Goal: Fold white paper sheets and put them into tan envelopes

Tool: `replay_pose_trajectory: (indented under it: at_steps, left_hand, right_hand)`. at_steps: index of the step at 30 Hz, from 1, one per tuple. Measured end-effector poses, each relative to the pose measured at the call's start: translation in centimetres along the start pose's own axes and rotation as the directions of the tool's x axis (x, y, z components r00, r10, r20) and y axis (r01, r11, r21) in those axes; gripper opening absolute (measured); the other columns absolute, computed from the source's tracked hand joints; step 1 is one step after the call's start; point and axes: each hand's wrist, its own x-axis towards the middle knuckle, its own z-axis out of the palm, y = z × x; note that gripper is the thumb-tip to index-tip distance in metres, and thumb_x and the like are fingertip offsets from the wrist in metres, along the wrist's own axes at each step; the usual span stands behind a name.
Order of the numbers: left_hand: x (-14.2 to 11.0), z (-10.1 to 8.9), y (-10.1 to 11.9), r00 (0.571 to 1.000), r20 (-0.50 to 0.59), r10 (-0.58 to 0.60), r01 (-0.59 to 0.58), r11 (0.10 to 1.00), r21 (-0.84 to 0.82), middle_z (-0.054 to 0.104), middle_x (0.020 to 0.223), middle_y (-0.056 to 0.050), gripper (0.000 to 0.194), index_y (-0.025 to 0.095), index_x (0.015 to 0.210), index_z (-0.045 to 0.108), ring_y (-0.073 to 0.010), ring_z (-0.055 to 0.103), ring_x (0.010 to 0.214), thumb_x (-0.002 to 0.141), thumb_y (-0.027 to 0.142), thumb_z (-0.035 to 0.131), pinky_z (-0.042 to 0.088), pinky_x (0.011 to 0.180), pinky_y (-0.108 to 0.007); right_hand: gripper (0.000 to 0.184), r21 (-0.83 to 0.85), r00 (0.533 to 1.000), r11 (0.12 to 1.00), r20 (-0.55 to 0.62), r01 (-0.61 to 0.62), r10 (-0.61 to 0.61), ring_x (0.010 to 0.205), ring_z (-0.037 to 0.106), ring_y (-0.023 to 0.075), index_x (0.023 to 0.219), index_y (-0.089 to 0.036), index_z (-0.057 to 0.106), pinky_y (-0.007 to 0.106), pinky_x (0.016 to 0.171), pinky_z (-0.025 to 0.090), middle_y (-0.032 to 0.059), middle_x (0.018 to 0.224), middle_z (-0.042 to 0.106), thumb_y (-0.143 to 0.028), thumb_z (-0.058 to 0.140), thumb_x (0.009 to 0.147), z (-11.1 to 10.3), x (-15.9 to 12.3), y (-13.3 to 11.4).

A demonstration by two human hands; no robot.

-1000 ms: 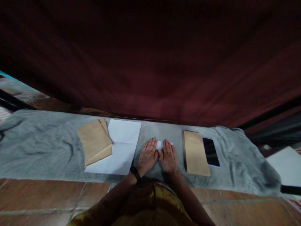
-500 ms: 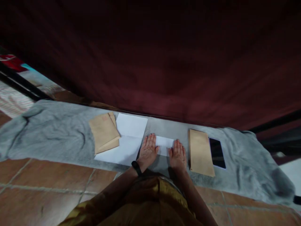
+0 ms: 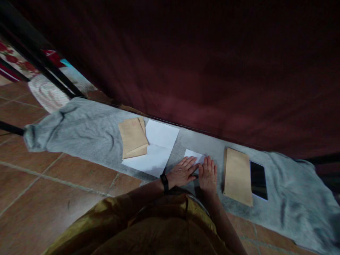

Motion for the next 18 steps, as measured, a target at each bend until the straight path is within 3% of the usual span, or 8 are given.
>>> replay_pose_trajectory:
  at_steps: [3,5,11,18]
  left_hand:
    - [0.1,0.2,0.0,1.0,-0.004,0.006,-0.006,1.0,0.014,0.035,0.163,-0.019,0.064,0.008,0.151,0.042,-0.0283,0.027,0.154,0.102,0.048,0.048,0.016,0.127,-0.044]
    - [0.0,0.6,-0.1,1.0,-0.014,0.013,-0.013,1.0,0.011,0.035,0.163,-0.019,0.064,0.007,0.153,0.039,-0.0278,0.027,0.154,0.102,0.045,0.047,0.015,0.127,-0.044]
    - [-0.9,1.4,-0.6,0.996,-0.074,-0.056,0.056,0.998,-0.001,0.035,0.163,-0.017,0.059,0.009,0.153,0.038,-0.0255,0.027,0.154,0.105,0.043,0.039,0.018,0.127,-0.043]
    - [-2.0,1.6,-1.6,0.97,-0.124,-0.211,0.217,0.976,0.036,0.035,0.162,-0.02,0.063,0.007,0.155,0.032,-0.0277,0.03,0.153,0.104,0.041,0.039,0.028,0.124,-0.047]
  right_hand:
    - [0.045,0.016,0.982,0.982,0.034,0.187,-0.188,0.151,0.03,0.0312,0.145,-0.009,0.05,0.056,0.117,0.031,0.022,0.161,0.037,-0.019,0.035,0.103,-0.4,-0.3,-0.6]
    - [0.044,0.02,0.972,0.973,0.038,0.23,-0.231,0.152,0.029,0.0311,0.143,-0.011,0.052,0.056,0.118,0.031,0.0209,0.162,0.036,-0.019,0.036,0.103,-0.6,-0.5,-0.8]
    - [0.06,0.066,0.998,0.996,-0.016,0.064,-0.063,0.149,0.036,0.0335,0.159,-0.006,0.026,0.057,0.115,0.037,0.0254,0.162,0.032,-0.036,0.032,0.108,-0.7,-0.6,-0.9]
    - [0.065,0.069,0.999,0.998,-0.04,0.009,-0.007,0.148,0.036,0.0352,0.162,-0.006,0.018,0.057,0.115,0.039,0.0256,0.163,0.029,-0.04,0.034,0.108,-1.2,-1.0,-0.9]
